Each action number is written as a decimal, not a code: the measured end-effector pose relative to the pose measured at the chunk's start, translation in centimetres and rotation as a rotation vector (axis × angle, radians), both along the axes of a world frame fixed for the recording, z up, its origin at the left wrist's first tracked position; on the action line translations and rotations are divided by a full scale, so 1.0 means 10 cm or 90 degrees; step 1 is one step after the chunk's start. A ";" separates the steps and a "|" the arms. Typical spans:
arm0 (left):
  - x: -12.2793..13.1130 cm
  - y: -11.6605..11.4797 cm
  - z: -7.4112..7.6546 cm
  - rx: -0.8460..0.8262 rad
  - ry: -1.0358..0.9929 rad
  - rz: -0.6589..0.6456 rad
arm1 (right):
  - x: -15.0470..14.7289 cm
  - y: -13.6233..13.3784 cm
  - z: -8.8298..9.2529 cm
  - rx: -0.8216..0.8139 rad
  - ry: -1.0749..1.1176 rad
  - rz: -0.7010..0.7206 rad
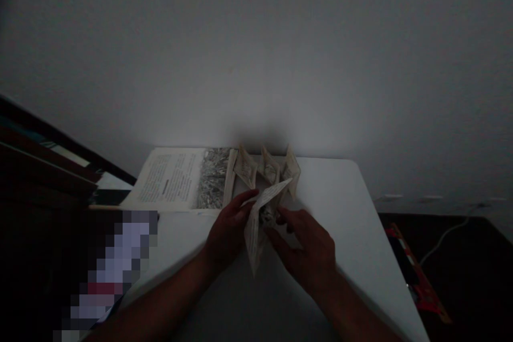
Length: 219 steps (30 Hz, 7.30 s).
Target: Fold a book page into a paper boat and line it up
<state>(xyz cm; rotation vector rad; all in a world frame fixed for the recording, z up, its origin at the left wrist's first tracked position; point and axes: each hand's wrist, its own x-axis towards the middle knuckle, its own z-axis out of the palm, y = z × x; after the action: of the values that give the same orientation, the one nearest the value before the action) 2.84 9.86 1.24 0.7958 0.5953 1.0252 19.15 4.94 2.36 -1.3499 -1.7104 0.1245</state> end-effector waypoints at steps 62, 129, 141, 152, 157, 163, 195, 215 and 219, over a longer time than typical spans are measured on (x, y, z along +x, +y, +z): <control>0.01 -0.02 -0.17 -0.022 -0.008 -0.086 | 0.04 0.13 -0.11 0.086 -0.222 0.168; -0.12 0.02 0.00 0.157 0.250 0.118 | 0.49 0.15 0.05 -0.020 -0.122 -0.395; -0.08 -0.11 0.14 0.306 0.480 -0.087 | 0.54 0.21 -0.01 -0.169 -0.124 -0.410; -0.10 -0.11 0.16 0.356 0.508 -0.104 | 0.52 0.22 0.00 -0.133 -0.069 -0.382; -0.10 -0.12 0.15 0.368 0.524 -0.106 | 0.49 0.19 0.01 -0.063 -0.081 -0.364; -0.08 -0.11 0.16 0.422 0.583 -0.085 | 0.40 0.13 0.01 0.044 -0.122 -0.223; -0.84 0.41 0.30 0.431 1.116 0.067 | 0.07 0.17 -0.15 -0.285 -0.116 0.113; -0.90 0.37 0.34 0.531 1.128 0.016 | 0.06 0.15 -0.16 -0.269 -0.120 0.095; -0.89 0.34 0.32 0.537 1.142 0.031 | 0.06 0.15 -0.17 -0.243 -0.124 0.096</control>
<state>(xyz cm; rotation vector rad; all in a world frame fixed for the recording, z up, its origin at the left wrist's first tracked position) -6.09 13.25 4.44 2.4689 1.6925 0.2832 19.74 6.49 0.66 -1.5459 -2.0246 0.4360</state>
